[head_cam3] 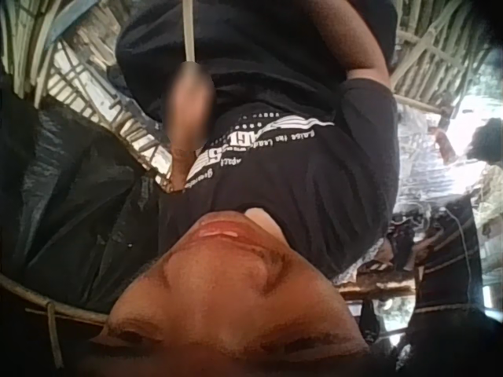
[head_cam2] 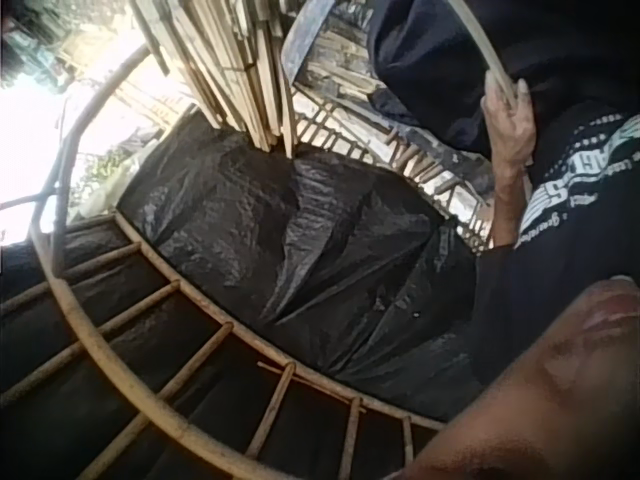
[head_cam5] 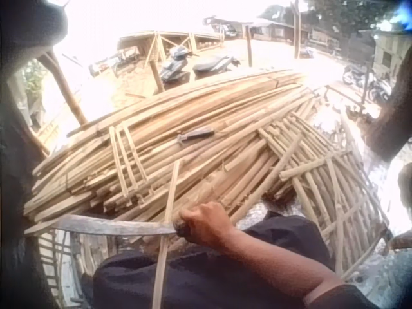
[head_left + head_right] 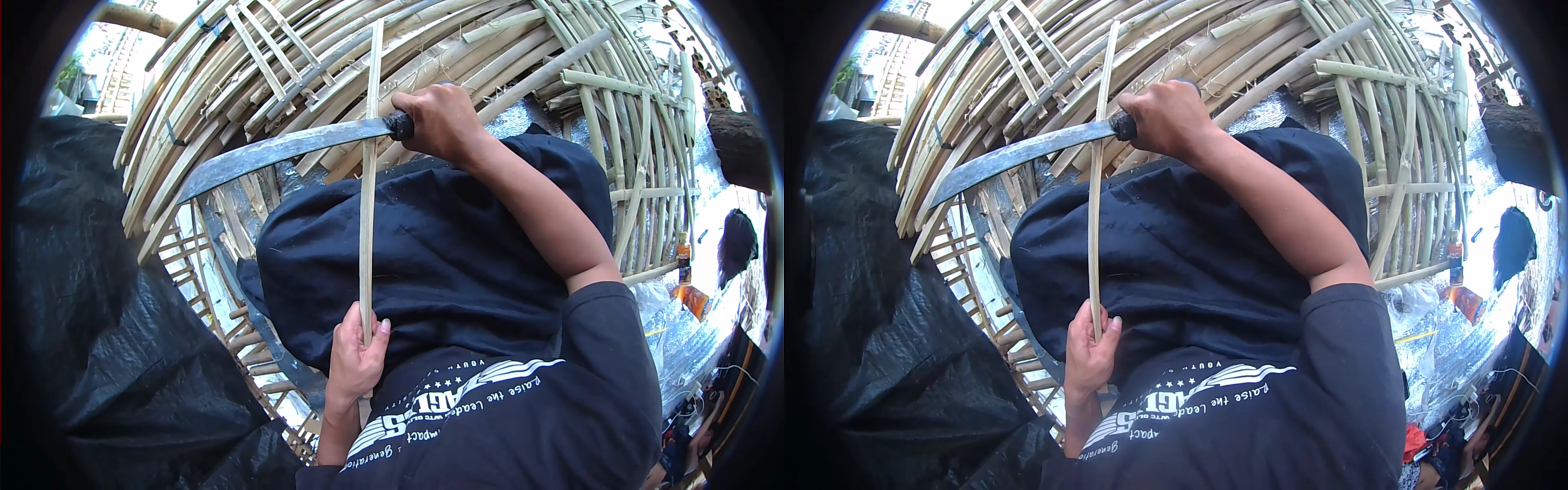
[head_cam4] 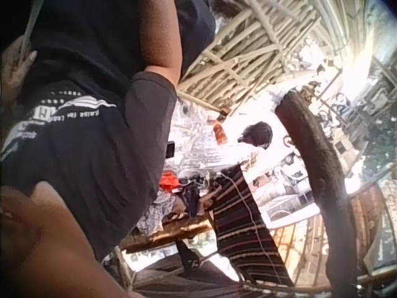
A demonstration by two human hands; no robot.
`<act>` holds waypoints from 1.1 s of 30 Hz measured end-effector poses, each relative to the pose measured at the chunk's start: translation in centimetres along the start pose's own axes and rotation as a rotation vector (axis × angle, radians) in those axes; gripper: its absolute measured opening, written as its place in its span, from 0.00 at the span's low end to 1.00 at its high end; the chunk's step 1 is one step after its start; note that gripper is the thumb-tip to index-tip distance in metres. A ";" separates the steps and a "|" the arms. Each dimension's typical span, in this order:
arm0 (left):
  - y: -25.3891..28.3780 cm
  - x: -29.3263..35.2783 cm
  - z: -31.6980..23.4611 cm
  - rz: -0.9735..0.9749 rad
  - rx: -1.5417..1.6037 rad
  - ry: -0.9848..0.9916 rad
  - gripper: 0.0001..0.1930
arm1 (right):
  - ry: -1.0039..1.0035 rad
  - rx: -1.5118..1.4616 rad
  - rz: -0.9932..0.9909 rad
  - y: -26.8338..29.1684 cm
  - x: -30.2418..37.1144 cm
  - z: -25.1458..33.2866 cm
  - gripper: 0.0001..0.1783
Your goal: The person shaves a thin piece of bamboo using a machete, removing small strips of wood while sitting on a pile of bamboo poles.
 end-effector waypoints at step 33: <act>1.0 4.3 1.2 0.090 -0.012 0.097 0.11 | -0.185 0.135 -0.218 1.8 -2.3 -8.9 0.06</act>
Point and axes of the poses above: each hand's wrist, its own x-axis away from the middle knuckle, its own y-axis out of the back of the hand, z = x × y, the point moved 8 cm from there along -x, towards the middle knuckle, and after that the axes turned 10 degrees about -z, right-handed, at the moved point
